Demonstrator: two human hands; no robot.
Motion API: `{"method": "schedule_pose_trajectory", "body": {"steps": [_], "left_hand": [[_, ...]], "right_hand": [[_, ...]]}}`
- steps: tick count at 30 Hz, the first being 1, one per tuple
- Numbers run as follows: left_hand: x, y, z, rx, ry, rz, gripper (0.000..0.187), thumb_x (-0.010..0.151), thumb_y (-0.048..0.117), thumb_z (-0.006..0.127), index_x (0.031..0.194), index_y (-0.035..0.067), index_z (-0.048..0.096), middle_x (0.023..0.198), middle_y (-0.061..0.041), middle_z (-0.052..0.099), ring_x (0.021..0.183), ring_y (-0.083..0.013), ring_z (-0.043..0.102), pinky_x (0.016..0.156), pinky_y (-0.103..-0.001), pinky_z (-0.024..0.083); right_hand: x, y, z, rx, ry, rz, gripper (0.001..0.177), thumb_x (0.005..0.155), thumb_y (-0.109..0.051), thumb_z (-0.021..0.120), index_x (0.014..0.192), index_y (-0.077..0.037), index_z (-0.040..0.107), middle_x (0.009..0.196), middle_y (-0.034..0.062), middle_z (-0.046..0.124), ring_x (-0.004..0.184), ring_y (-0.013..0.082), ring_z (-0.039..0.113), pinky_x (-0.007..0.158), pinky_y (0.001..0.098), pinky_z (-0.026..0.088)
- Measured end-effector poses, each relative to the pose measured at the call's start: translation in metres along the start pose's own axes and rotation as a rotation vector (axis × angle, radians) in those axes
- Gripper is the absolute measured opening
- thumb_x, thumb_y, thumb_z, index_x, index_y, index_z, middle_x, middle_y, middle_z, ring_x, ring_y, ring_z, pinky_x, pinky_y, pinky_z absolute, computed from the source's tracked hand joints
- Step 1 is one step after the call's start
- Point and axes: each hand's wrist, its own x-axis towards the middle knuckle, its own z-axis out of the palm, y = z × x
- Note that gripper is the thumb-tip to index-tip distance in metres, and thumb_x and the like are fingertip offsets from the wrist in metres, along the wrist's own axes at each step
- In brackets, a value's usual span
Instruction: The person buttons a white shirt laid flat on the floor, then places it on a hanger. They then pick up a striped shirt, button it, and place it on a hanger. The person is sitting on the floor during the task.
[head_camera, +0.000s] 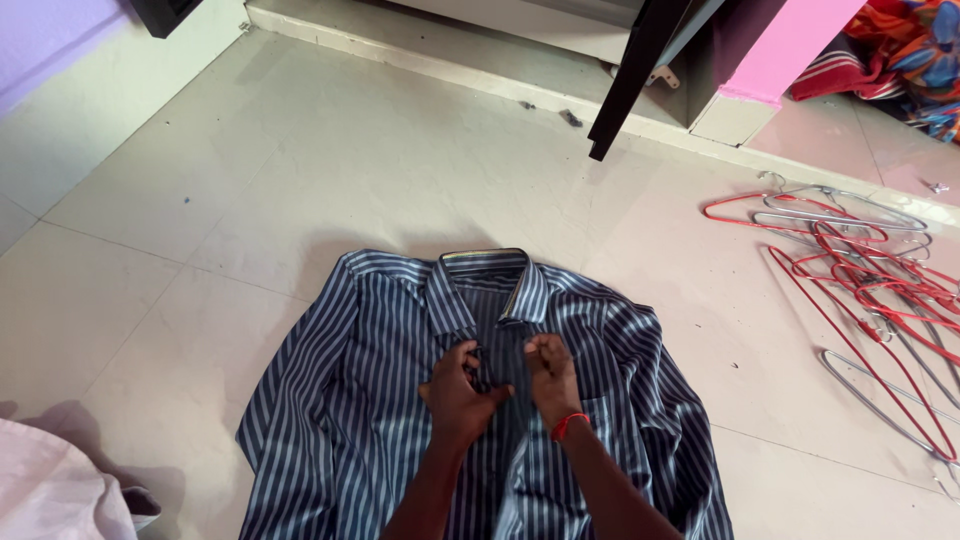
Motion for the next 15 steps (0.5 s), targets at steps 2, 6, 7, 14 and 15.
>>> {"method": "schedule_pose_trajectory", "body": {"steps": [2,6,7,14,15], "left_hand": [[-0.001,0.000,0.001,0.085,0.023,0.065,0.086,0.067,0.022,0.097,0.141,0.014,0.053,0.112,-0.005,0.061,0.103,-0.0215,0.056,0.094,-0.046,0.046],[0.013,-0.024,0.013,0.122,0.047,0.130,0.068,0.079,0.009,0.082,0.141,0.014,0.053,0.110,-0.004,0.063,0.097,-0.0227,0.059,0.095,-0.048,0.046],[0.017,-0.032,0.014,0.113,0.067,0.134,0.065,0.080,0.007,0.079,0.140,0.014,0.054,0.110,-0.004,0.065,0.095,-0.0222,0.060,0.094,-0.048,0.046],[0.028,-0.048,0.017,-0.117,0.024,0.165,0.044,0.098,0.004,0.057,0.141,0.011,0.054,0.113,-0.007,0.070,0.081,-0.0158,0.063,0.078,-0.036,0.051],[0.026,-0.044,0.010,-0.139,-0.004,0.177,0.042,0.100,0.006,0.056,0.142,0.011,0.053,0.112,-0.007,0.071,0.079,-0.0143,0.064,0.076,-0.033,0.050]], "right_hand": [[0.000,-0.001,-0.002,-0.086,0.037,0.096,0.004,0.101,-0.006,0.058,0.101,-0.010,0.057,0.071,-0.0012,0.051,0.058,0.0063,0.040,0.054,0.0256,0.038],[-0.009,-0.017,-0.013,-0.324,-0.015,-0.011,0.003,0.103,-0.005,0.053,0.103,-0.007,0.055,0.068,0.0033,0.048,0.055,0.0102,0.038,0.051,0.0262,0.035],[-0.013,-0.022,-0.011,-0.397,-0.025,0.021,0.009,0.104,-0.005,0.050,0.104,-0.007,0.060,0.074,0.0013,0.055,0.054,0.0114,0.044,0.051,0.0282,0.037],[-0.031,-0.047,-0.028,-0.571,-0.066,-0.282,0.043,0.081,-0.005,0.076,0.123,-0.003,0.065,0.108,0.0122,0.063,0.088,0.0262,0.064,0.074,0.0395,0.054],[-0.033,-0.049,-0.035,-0.601,-0.081,-0.441,0.051,0.076,-0.001,0.077,0.126,0.000,0.064,0.110,0.0157,0.061,0.097,0.0300,0.063,0.078,0.0417,0.054]]}}
